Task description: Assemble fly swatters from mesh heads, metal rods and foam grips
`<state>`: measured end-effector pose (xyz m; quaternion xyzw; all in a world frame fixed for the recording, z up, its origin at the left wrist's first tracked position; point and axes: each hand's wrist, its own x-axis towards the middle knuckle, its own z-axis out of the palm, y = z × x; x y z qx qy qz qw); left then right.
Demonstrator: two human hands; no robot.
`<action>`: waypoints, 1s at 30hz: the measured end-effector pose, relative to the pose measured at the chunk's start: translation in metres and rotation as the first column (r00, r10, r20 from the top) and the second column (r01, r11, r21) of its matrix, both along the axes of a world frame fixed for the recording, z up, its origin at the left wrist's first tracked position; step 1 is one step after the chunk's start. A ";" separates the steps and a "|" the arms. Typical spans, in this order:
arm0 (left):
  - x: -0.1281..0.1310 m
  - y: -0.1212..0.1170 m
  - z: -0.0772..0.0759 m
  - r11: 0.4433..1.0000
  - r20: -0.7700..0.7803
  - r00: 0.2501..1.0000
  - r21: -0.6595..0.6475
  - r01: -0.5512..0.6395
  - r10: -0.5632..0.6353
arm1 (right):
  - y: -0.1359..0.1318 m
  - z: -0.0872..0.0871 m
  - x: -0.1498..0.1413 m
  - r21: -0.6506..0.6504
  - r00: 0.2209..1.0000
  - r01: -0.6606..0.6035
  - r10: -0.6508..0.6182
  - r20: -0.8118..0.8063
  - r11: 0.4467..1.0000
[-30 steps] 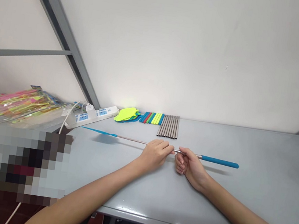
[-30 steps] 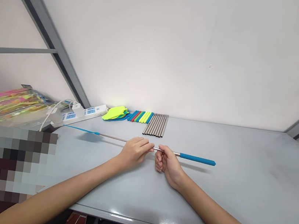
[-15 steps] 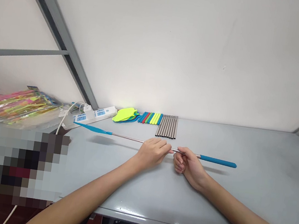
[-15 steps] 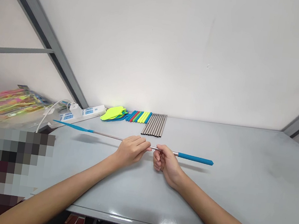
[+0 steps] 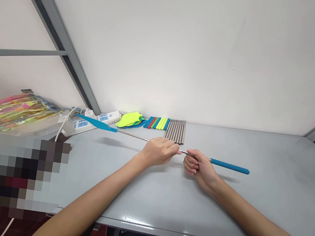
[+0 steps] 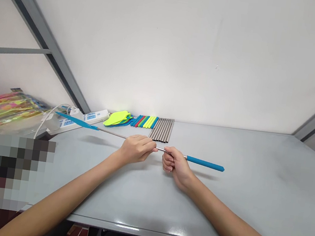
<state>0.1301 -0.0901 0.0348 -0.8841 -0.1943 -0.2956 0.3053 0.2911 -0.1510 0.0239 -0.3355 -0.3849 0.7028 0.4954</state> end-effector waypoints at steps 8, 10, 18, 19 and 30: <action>-0.006 0.004 0.006 1.000 0.004 1.000 0.004 -0.001 0.001 | 0.002 0.006 0.003 0.041 1.000 0.011 -0.011 -0.002 0.999; -0.007 0.005 0.007 1.000 0.009 1.000 0.010 -0.001 0.001 | 0.002 0.007 0.004 0.046 1.000 0.010 -0.011 0.006 0.999; -0.010 0.006 0.009 1.000 0.012 1.000 -0.009 -0.003 0.003 | 0.002 0.009 0.005 0.071 0.999 0.013 -0.015 0.034 0.997; -0.010 0.006 0.009 1.000 0.014 1.000 -0.009 -0.003 0.003 | 0.002 0.009 0.005 0.076 0.999 0.012 -0.015 0.038 0.997; -0.017 0.009 0.011 1.000 -0.004 1.000 -0.002 -0.003 0.003 | 0.001 0.011 0.006 0.115 0.994 0.032 -0.044 0.105 0.993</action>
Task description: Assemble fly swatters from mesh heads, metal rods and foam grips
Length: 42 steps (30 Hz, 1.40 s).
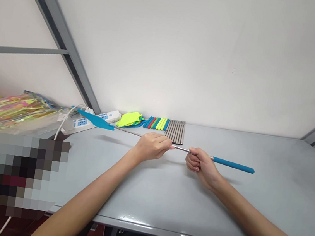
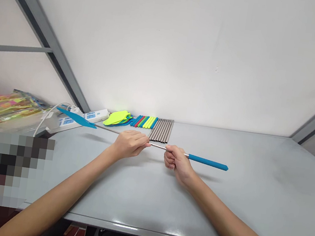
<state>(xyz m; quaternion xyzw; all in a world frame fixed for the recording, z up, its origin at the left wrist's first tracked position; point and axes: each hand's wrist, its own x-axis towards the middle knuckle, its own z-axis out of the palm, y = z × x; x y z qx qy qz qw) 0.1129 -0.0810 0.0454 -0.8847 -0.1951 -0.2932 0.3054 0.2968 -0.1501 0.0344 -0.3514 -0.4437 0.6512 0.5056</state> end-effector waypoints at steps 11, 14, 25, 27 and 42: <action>-0.001 -0.002 -0.001 1.000 0.015 1.000 0.022 -0.007 0.007 | 0.001 -0.003 0.000 -0.010 1.000 -0.001 0.001 0.002 1.000; -0.003 -0.004 -0.002 1.000 0.023 1.000 0.018 -0.008 0.007 | 0.001 -0.005 0.000 -0.018 1.000 -0.016 0.016 -0.001 1.000; -0.007 -0.010 -0.001 0.989 0.027 0.999 -0.148 -0.017 0.021 | -0.003 -0.007 -0.001 -0.015 1.000 -0.025 0.025 -0.010 1.000; -0.009 -0.010 -0.001 0.987 0.037 0.999 -0.160 -0.014 0.020 | -0.003 -0.007 -0.001 -0.014 1.000 -0.021 0.020 -0.023 1.000; -0.031 0.006 0.004 0.974 0.180 0.978 -0.216 -0.067 0.108 | 0.006 -0.008 0.012 0.000 0.975 0.170 -0.168 -0.148 0.985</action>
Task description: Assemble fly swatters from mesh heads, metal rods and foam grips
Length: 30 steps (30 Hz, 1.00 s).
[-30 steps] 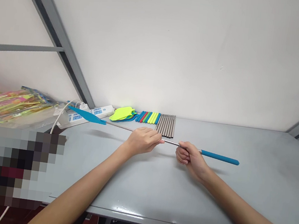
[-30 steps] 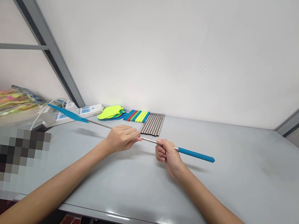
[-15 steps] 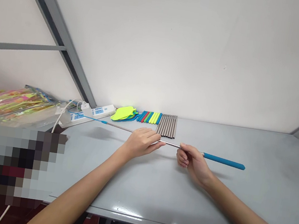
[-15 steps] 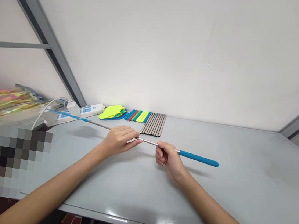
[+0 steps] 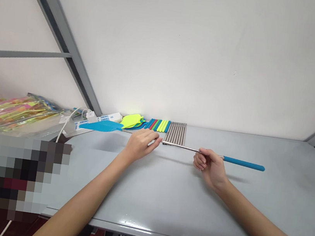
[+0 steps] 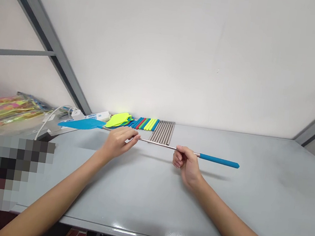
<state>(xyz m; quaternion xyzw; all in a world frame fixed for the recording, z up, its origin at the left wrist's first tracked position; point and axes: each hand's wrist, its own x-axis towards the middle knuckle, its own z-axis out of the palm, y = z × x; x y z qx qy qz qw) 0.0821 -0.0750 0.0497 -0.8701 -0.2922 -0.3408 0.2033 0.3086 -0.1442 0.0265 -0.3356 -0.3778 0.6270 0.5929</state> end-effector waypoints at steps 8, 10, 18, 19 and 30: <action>-0.005 0.004 -0.001 0.999 0.061 0.998 -0.013 -0.031 0.032 | 0.002 0.000 0.003 0.002 1.000 0.021 -0.021 0.016 1.000; -0.005 0.003 -0.002 0.999 0.068 0.997 -0.022 -0.036 0.038 | 0.002 0.000 0.003 0.005 1.000 0.005 -0.005 0.013 1.000; 0.015 -0.013 -0.008 0.999 0.038 0.999 -0.038 -0.011 0.013 | 0.000 -0.003 -0.001 0.029 0.997 -0.052 0.051 0.053 0.998; 0.018 -0.016 -0.009 0.999 0.024 1.000 -0.034 0.001 0.000 | -0.001 -0.004 -0.002 0.032 0.996 -0.061 0.058 0.070 0.998; 0.040 -0.034 -0.019 0.988 -0.012 0.999 -0.147 0.045 -0.047 | -0.002 -0.012 -0.006 0.051 0.978 -0.083 0.071 0.197 0.995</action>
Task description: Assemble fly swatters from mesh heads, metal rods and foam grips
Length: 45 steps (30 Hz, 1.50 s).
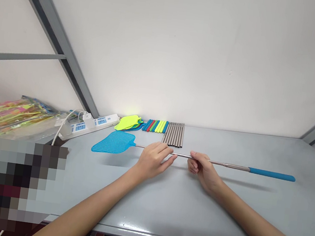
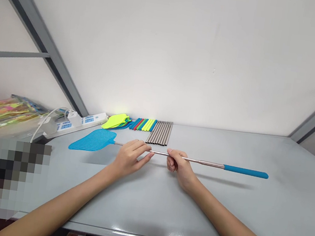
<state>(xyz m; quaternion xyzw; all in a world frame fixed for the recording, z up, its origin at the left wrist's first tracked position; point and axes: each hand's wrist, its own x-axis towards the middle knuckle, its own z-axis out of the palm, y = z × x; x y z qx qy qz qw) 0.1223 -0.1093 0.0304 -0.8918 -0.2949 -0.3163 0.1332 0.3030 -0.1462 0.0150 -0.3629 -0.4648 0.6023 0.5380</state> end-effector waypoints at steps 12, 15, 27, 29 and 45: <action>0.006 -0.006 -0.007 0.996 -0.016 0.999 -0.088 0.028 -0.030 | 0.000 -0.003 -0.001 0.013 0.995 -0.018 0.017 0.099 1.000; 0.005 -0.003 -0.005 0.995 -0.007 0.999 -0.094 0.032 -0.033 | 0.000 -0.003 -0.001 0.015 0.998 -0.007 0.006 0.070 1.000; -0.016 0.017 0.007 0.992 0.167 0.978 -0.061 -0.115 0.124 | 0.006 0.003 0.008 0.040 0.912 0.341 -0.320 -0.256 0.939; -0.019 0.020 0.008 0.988 0.170 0.973 -0.035 -0.150 0.154 | 0.009 0.002 0.010 0.000 0.905 0.355 -0.343 -0.253 0.935; -0.016 0.016 0.002 0.997 0.128 0.990 0.034 -0.065 0.061 | 0.013 -0.004 0.011 -0.146 0.922 0.161 -0.202 -0.331 0.976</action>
